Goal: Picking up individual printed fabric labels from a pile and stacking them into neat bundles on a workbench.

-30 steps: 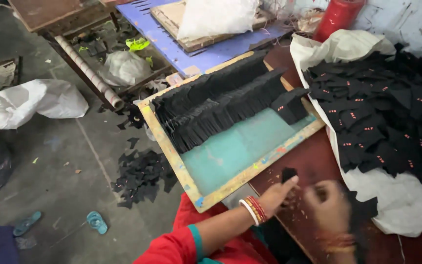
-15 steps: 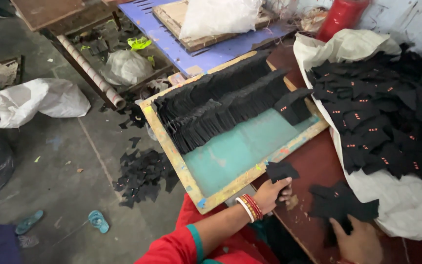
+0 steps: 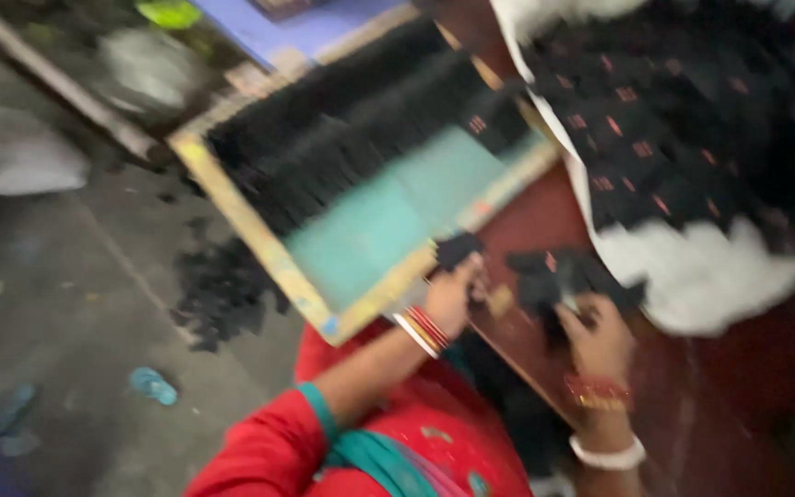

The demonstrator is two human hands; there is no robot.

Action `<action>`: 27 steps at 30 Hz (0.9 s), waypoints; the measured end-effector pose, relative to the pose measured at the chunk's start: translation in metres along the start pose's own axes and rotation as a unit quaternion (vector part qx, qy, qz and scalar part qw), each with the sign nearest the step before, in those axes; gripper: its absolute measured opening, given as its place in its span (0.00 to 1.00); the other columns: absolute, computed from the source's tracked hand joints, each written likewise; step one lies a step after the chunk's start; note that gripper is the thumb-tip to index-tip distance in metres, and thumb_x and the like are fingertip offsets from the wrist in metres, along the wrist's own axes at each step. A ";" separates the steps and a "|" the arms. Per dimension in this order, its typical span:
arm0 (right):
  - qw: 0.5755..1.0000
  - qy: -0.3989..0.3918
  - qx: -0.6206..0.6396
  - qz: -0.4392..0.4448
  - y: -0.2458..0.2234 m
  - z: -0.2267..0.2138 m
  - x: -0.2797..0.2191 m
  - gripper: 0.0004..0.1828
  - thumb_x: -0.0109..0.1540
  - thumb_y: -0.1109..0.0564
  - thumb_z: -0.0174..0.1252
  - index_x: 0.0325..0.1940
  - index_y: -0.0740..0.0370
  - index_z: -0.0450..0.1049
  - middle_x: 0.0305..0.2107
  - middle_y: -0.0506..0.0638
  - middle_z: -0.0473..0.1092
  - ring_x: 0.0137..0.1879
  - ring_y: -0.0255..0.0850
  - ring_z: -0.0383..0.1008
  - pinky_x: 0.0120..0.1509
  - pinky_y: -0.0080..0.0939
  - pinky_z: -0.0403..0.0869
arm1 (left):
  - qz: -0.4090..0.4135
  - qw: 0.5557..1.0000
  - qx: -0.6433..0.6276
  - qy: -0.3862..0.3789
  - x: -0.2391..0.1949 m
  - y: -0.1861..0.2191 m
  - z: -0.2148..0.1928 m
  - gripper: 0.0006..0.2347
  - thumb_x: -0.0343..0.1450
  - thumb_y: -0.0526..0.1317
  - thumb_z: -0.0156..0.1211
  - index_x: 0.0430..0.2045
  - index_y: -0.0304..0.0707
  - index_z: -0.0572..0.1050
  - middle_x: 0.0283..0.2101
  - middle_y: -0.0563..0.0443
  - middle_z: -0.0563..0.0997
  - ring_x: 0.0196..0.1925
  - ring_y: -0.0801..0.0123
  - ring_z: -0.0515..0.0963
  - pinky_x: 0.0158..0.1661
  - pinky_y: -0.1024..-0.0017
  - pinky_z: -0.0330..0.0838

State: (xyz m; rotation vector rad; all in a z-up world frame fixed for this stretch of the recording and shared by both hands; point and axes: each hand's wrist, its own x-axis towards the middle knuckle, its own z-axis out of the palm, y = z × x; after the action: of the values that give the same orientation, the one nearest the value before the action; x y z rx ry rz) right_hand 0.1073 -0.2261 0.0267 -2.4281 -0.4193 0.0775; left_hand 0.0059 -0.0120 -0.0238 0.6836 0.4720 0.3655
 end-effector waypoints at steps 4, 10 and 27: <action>0.957 -0.009 0.286 0.053 0.032 0.019 0.001 0.17 0.60 0.58 0.71 0.48 0.67 0.75 0.34 0.51 0.72 0.38 0.37 0.70 0.41 0.40 0.71 | 0.002 0.997 -0.069 -0.039 -0.005 -0.006 0.003 0.09 0.74 0.44 0.63 0.34 0.38 0.75 0.27 0.57 0.71 0.28 0.76 0.70 0.30 0.75 0.64; 0.976 0.103 0.152 -0.114 -0.088 0.009 -0.061 0.07 0.61 0.62 0.67 0.43 0.64 0.78 0.35 0.53 0.78 0.41 0.38 0.79 0.48 0.39 0.76 | -0.104 0.984 0.120 -0.080 -0.031 -0.014 0.024 0.12 0.75 0.48 0.61 0.32 0.39 0.74 0.29 0.60 0.73 0.30 0.77 0.71 0.32 0.75 0.66; 0.980 -0.055 -0.139 -0.129 -0.018 0.023 0.072 0.31 0.56 0.38 0.70 0.51 0.65 0.78 0.47 0.62 0.76 0.53 0.59 0.76 0.56 0.55 0.74 | 0.021 0.996 0.043 -0.074 0.013 0.000 -0.028 0.09 0.79 0.43 0.58 0.32 0.39 0.71 0.25 0.60 0.70 0.25 0.77 0.68 0.29 0.75 0.67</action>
State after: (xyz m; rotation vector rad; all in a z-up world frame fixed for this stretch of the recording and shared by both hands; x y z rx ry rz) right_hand 0.1667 -0.1764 0.0233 -2.6259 -0.8413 0.0430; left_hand 0.0018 0.0080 -0.0468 0.8001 0.3352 0.3334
